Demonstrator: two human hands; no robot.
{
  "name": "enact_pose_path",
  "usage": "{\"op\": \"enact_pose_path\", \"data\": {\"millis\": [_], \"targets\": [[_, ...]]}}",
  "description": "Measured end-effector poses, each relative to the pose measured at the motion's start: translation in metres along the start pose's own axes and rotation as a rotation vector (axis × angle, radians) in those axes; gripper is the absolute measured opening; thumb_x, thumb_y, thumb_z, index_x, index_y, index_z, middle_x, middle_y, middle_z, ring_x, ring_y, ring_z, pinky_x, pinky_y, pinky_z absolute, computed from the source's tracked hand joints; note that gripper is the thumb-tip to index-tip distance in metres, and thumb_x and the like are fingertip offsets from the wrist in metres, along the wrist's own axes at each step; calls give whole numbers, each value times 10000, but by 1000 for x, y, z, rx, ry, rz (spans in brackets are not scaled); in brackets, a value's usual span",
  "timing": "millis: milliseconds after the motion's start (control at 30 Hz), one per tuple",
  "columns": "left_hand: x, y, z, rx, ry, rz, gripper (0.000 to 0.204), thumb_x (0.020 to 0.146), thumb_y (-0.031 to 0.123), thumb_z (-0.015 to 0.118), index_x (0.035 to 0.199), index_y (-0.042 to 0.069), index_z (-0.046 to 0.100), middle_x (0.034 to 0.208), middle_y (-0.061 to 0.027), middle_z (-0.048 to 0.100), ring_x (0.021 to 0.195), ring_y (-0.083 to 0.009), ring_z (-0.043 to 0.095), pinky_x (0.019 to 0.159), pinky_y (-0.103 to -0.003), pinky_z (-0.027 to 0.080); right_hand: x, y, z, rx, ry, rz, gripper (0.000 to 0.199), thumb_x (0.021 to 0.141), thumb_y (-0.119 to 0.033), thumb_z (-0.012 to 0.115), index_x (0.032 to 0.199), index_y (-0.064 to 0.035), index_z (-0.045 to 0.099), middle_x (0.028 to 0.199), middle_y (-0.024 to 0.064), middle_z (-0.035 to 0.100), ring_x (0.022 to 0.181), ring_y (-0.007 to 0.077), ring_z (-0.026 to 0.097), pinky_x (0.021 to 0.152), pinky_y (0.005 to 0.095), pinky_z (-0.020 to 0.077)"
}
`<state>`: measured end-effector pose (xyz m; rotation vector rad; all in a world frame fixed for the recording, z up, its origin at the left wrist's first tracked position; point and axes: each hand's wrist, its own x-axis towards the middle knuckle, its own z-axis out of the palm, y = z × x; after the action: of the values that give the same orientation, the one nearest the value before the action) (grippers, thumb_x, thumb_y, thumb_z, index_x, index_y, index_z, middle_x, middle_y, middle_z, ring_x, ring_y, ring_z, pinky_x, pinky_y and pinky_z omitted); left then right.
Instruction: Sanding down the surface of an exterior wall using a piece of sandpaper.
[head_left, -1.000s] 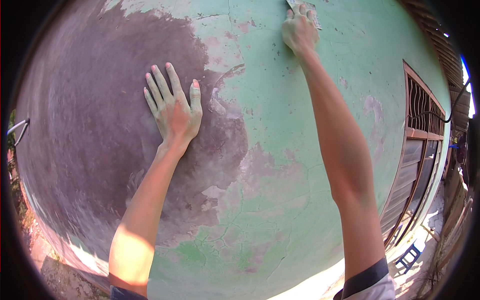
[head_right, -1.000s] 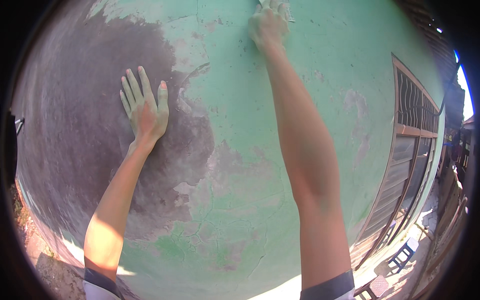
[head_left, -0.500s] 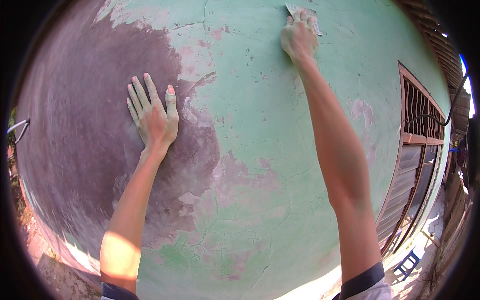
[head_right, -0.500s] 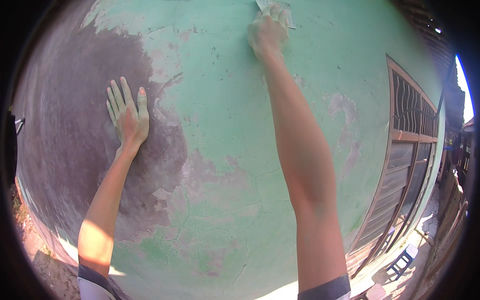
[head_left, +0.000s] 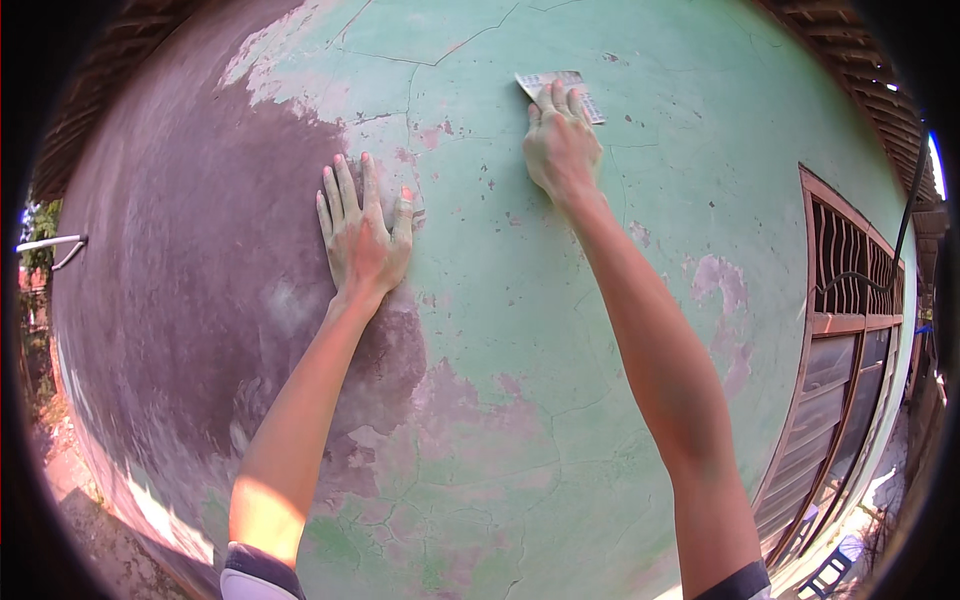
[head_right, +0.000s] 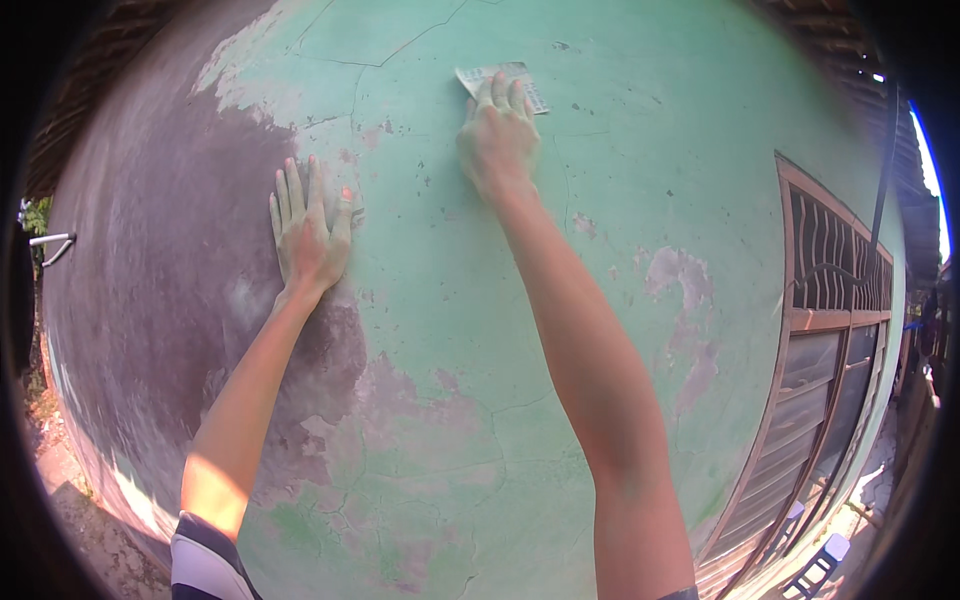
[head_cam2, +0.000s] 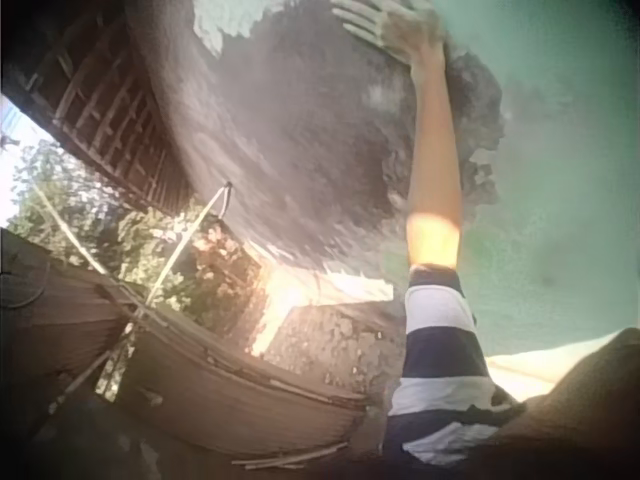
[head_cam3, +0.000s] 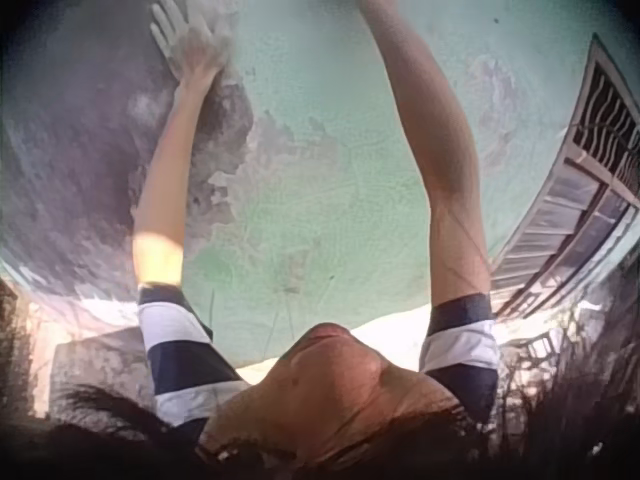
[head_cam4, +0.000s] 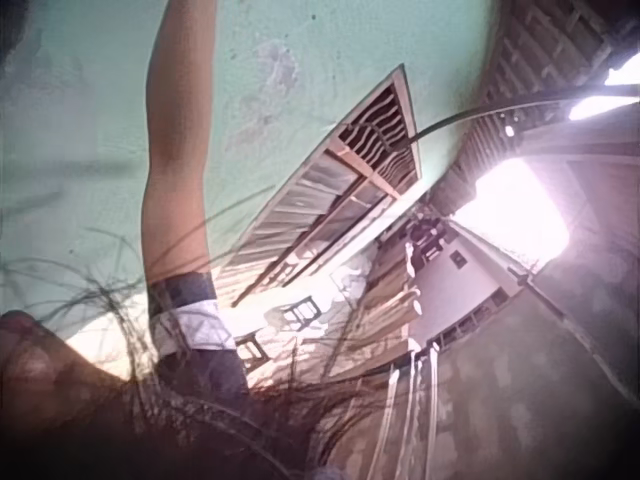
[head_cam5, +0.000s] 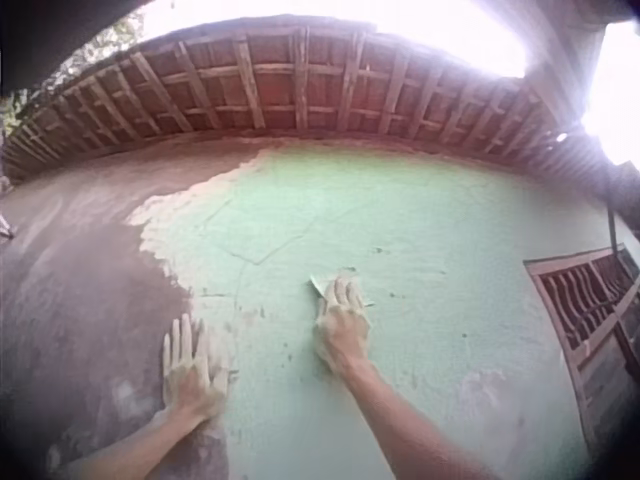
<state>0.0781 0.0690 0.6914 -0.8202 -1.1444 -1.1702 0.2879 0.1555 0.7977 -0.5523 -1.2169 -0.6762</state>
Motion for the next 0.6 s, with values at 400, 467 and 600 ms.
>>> {"op": "enact_pose_path", "data": {"millis": [400, 467, 600], "targets": [[-4, 10, -2, -60, -12, 31, 684, 1032, 443, 453, 1591, 77, 306, 1647, -249, 222, 1541, -396, 171, 1253, -493, 105, 60, 84, -7, -234, 91, -3, 475, 1059, -264, 410, 1410, 32, 529, 1513, 205, 480, 1406, 362, 455, 1158, 428, 393], [-6, 2, -8, -55, -9, 16, 674, 1034, 439, 453, 1591, 87, 313, 1649, -240, 227, 1540, -393, 176, 1252, -494, 111, 42, 32, 4, 2, 98, -114, 467, 1040, -222, 415, 1294, 133, 583, 1435, 288, 527, 1375, 401, 476, 1179, 400, 356], [-3, -12, -12, -55, -34, 24, 648, 1036, 434, 452, 1589, 116, 333, 1655, -210, 237, 1539, -383, 189, 1250, -497, 134, -11, -46, 26, 178, 16, -582, 479, 1043, -263, 431, 1281, 115, 605, 1415, 274, 553, 1356, 373, 510, 1143, 400, 410]]}}
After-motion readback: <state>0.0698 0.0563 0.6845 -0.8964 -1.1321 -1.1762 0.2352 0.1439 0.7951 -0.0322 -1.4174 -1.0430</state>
